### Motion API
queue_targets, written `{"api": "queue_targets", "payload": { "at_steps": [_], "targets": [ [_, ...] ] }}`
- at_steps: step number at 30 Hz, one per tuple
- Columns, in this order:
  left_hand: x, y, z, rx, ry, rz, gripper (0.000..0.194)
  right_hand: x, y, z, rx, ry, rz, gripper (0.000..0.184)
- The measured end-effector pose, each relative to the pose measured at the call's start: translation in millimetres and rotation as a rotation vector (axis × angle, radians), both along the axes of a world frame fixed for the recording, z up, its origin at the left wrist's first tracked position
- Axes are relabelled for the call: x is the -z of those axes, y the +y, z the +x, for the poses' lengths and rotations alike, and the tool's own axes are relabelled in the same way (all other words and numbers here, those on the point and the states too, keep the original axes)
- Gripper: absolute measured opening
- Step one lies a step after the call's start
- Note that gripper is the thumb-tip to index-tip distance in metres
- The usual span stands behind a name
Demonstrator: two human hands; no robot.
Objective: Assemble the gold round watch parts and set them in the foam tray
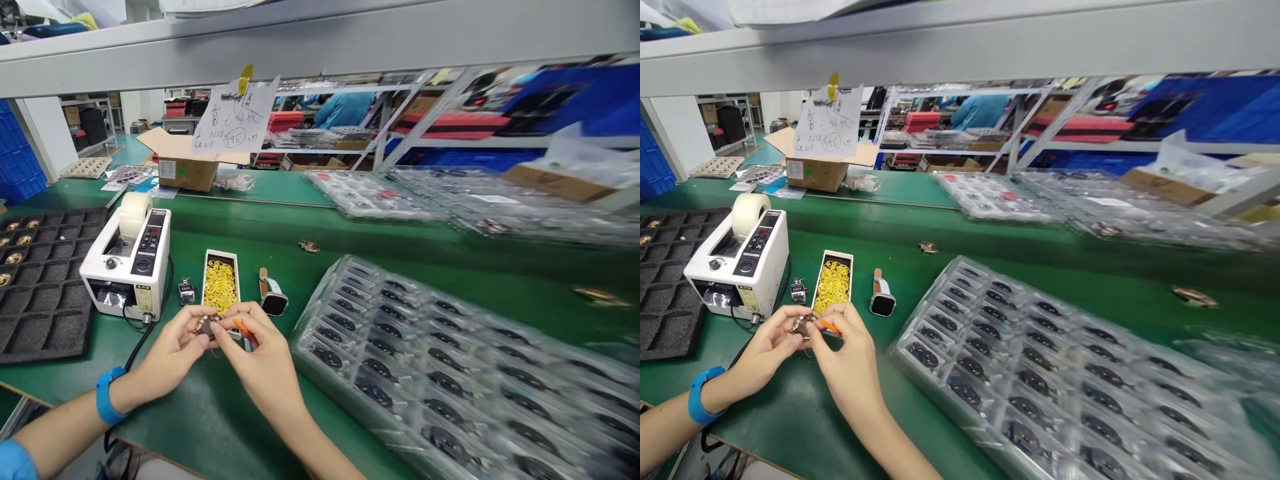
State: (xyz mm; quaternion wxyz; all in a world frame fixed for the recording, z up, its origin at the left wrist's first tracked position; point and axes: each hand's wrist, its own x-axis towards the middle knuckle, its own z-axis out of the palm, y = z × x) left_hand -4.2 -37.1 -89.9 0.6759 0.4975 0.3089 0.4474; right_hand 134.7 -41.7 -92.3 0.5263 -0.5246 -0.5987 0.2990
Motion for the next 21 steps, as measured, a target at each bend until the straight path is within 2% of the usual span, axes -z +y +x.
{"api": "queue_targets", "payload": {
  "at_steps": [5,9,13,15,18,21],
  "targets": [
    [1.9,1.6,7.3,-0.131,0.031,-0.054,0.037,7.1,-3.3,-5.6,0.047,-0.092,0.056,0.016],
    [3.5,2.4,8.0,-0.163,0.029,-0.073,0.041,10.9,-3.3,-5.1,0.108,-0.135,0.078,0.009],
    [4.2,1.6,5.9,-0.158,0.069,-0.056,0.039,7.8,0.2,-2.7,-0.006,-0.14,0.05,0.003],
    [4.9,1.9,3.6,-0.14,0.095,-0.035,0.036,5.6,2.4,-1.7,-0.064,-0.149,0.086,0.01],
    [4.4,4.5,-2.2,-0.096,0.233,0.071,0.025,3.7,5.0,0.3,-0.064,-0.252,0.228,0.013],
    [1.1,9.0,-8.5,-0.153,0.473,0.309,0.014,4.0,3.8,3.2,-0.008,-0.438,0.492,0.009]
  ]
}}
